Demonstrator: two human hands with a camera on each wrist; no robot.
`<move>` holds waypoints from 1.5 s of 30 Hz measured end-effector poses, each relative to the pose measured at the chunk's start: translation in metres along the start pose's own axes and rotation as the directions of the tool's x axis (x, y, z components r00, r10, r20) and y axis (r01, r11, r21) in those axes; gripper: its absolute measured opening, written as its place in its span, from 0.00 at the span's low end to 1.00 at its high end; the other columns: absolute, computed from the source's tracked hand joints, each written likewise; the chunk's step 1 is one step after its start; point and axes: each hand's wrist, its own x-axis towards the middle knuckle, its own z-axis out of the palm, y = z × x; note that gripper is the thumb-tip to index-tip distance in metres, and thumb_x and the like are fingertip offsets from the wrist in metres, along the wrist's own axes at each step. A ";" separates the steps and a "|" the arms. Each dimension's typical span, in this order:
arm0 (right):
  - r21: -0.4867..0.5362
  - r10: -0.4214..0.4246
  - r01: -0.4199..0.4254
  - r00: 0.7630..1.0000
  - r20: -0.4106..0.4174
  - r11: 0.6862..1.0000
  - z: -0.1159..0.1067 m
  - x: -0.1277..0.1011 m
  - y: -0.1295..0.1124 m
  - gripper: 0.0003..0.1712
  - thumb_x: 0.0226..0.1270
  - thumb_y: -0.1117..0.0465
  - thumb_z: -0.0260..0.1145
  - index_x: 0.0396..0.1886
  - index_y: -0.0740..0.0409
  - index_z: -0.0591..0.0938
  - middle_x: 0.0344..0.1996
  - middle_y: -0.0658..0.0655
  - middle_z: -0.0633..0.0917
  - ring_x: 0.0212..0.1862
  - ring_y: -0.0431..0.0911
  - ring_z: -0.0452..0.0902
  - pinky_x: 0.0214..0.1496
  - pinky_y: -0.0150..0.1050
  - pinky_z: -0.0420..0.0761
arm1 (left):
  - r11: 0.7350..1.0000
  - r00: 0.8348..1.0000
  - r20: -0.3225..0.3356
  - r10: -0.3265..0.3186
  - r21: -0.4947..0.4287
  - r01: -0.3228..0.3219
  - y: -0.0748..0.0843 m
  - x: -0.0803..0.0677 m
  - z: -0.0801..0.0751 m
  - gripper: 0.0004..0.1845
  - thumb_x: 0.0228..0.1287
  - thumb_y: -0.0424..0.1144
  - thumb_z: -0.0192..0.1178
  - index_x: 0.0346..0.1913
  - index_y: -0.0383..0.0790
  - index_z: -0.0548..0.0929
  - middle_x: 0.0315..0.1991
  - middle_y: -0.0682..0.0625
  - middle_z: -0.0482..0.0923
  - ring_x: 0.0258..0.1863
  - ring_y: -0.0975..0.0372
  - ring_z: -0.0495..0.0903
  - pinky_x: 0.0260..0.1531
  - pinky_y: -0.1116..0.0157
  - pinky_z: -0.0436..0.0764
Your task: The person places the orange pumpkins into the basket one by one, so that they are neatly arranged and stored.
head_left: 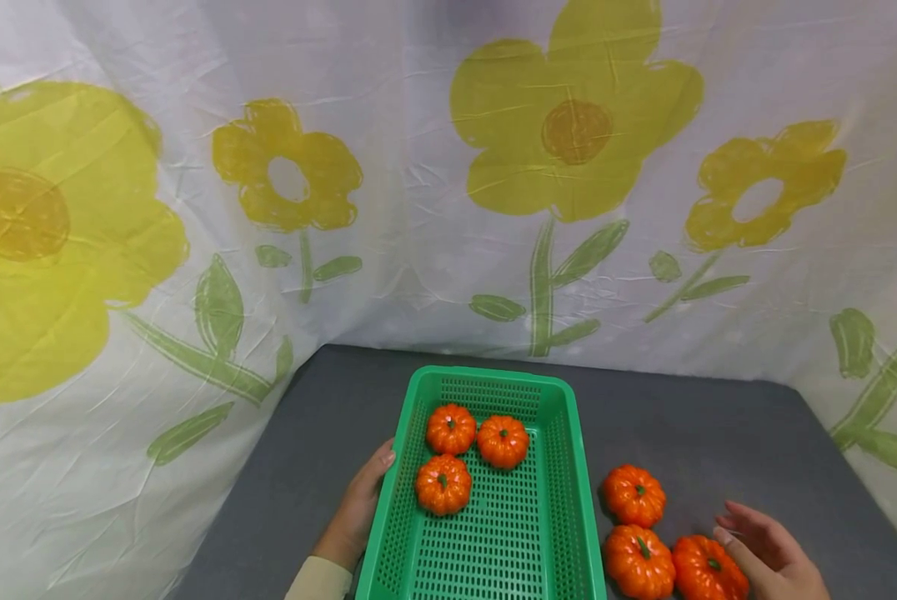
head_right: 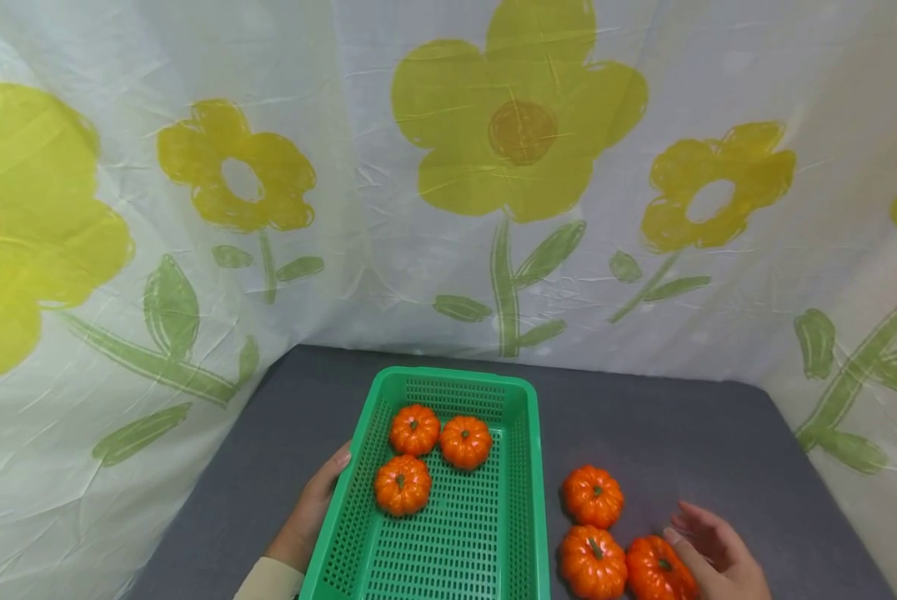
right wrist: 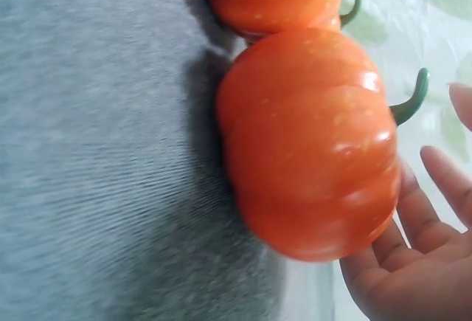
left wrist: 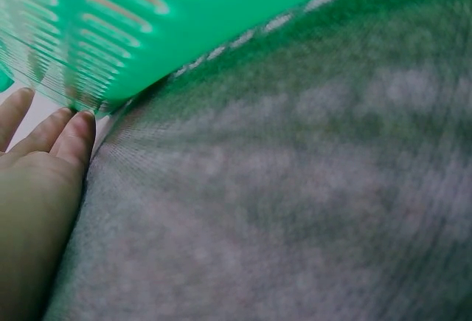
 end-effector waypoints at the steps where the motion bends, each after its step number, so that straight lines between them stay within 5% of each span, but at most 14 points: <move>1: -0.008 -0.006 0.006 1.000 -0.007 1.000 0.001 0.000 0.003 0.43 0.82 0.44 0.69 0.82 0.65 0.67 0.58 0.58 0.87 0.39 0.24 0.77 0.39 0.32 0.83 | 1.000 1.000 -0.001 -0.001 0.001 0.001 0.000 0.000 0.000 0.34 0.91 0.51 0.36 0.88 0.39 0.49 0.84 0.32 0.52 0.73 0.51 0.71 0.67 0.53 0.77; 8: 0.066 0.005 -0.004 1.000 -0.012 0.998 0.005 -0.001 0.019 0.36 0.81 0.56 0.71 0.79 0.66 0.70 0.45 0.39 0.86 0.39 0.26 0.79 0.41 0.33 0.85 | 1.000 1.000 -0.005 0.000 0.003 0.000 0.000 0.000 0.001 0.34 0.90 0.51 0.36 0.88 0.39 0.50 0.83 0.32 0.53 0.72 0.50 0.71 0.66 0.53 0.77; 12: 0.038 0.018 -0.016 0.999 -0.028 0.999 0.009 0.000 0.027 0.38 0.81 0.52 0.70 0.78 0.69 0.70 0.50 0.55 0.89 0.38 0.28 0.79 0.39 0.35 0.85 | 1.000 1.000 -0.004 0.005 0.005 -0.005 0.000 0.000 0.001 0.34 0.90 0.50 0.36 0.88 0.38 0.50 0.82 0.31 0.54 0.72 0.50 0.71 0.66 0.53 0.77; 16: -0.009 0.036 -0.036 0.999 -0.042 0.999 0.012 0.002 0.036 0.44 0.80 0.43 0.70 0.79 0.70 0.68 0.64 0.74 0.82 0.41 0.33 0.80 0.38 0.36 0.85 | 1.000 1.000 -0.003 0.006 0.006 -0.006 0.000 0.000 0.001 0.34 0.91 0.51 0.36 0.88 0.38 0.50 0.83 0.32 0.53 0.73 0.50 0.70 0.67 0.53 0.77; 20: -0.003 0.031 -0.032 0.999 -0.017 0.999 0.013 0.004 0.047 0.52 0.77 0.37 0.71 0.81 0.69 0.66 0.70 0.78 0.75 0.49 0.45 0.84 0.41 0.42 0.88 | 1.000 1.000 0.001 0.007 0.004 -0.007 0.000 0.000 0.000 0.34 0.91 0.51 0.36 0.88 0.38 0.50 0.83 0.32 0.52 0.73 0.50 0.70 0.67 0.53 0.76; 27: 0.029 -0.027 0.023 0.990 0.136 0.999 0.014 0.004 0.060 0.58 0.73 0.46 0.78 0.86 0.67 0.56 0.72 0.74 0.72 0.47 0.36 0.82 0.45 0.43 0.88 | 1.000 1.000 -0.021 -0.002 0.014 0.002 0.000 -0.002 -0.001 0.35 0.91 0.52 0.38 0.88 0.38 0.50 0.83 0.32 0.53 0.72 0.50 0.72 0.65 0.53 0.78; 31: 0.049 -0.021 0.013 0.983 0.183 0.999 0.017 0.001 0.060 0.62 0.68 0.51 0.83 0.87 0.66 0.55 0.67 0.70 0.77 0.47 0.41 0.83 0.45 0.45 0.88 | 1.000 1.000 -0.028 -0.006 0.015 0.006 0.000 -0.002 0.000 0.35 0.90 0.52 0.38 0.88 0.38 0.50 0.83 0.32 0.53 0.72 0.51 0.72 0.65 0.53 0.78; 40: -0.008 0.025 -0.024 0.987 0.156 1.000 0.017 0.002 0.062 0.67 0.63 0.43 0.85 0.87 0.64 0.55 0.69 0.74 0.74 0.49 0.48 0.84 0.43 0.46 0.88 | 1.000 1.000 -0.022 -0.006 0.009 0.006 0.000 -0.001 0.000 0.35 0.90 0.52 0.38 0.88 0.37 0.49 0.83 0.31 0.52 0.72 0.50 0.71 0.66 0.52 0.78; 45: -0.030 0.010 -0.009 1.000 0.022 1.000 0.021 0.000 0.056 0.54 0.71 0.45 0.79 0.83 0.66 0.63 0.65 0.75 0.76 0.43 0.47 0.84 0.37 0.45 0.88 | 1.000 1.000 -0.022 -0.005 0.012 0.005 0.000 0.000 0.001 0.35 0.91 0.52 0.37 0.88 0.38 0.50 0.83 0.32 0.53 0.73 0.51 0.71 0.66 0.52 0.77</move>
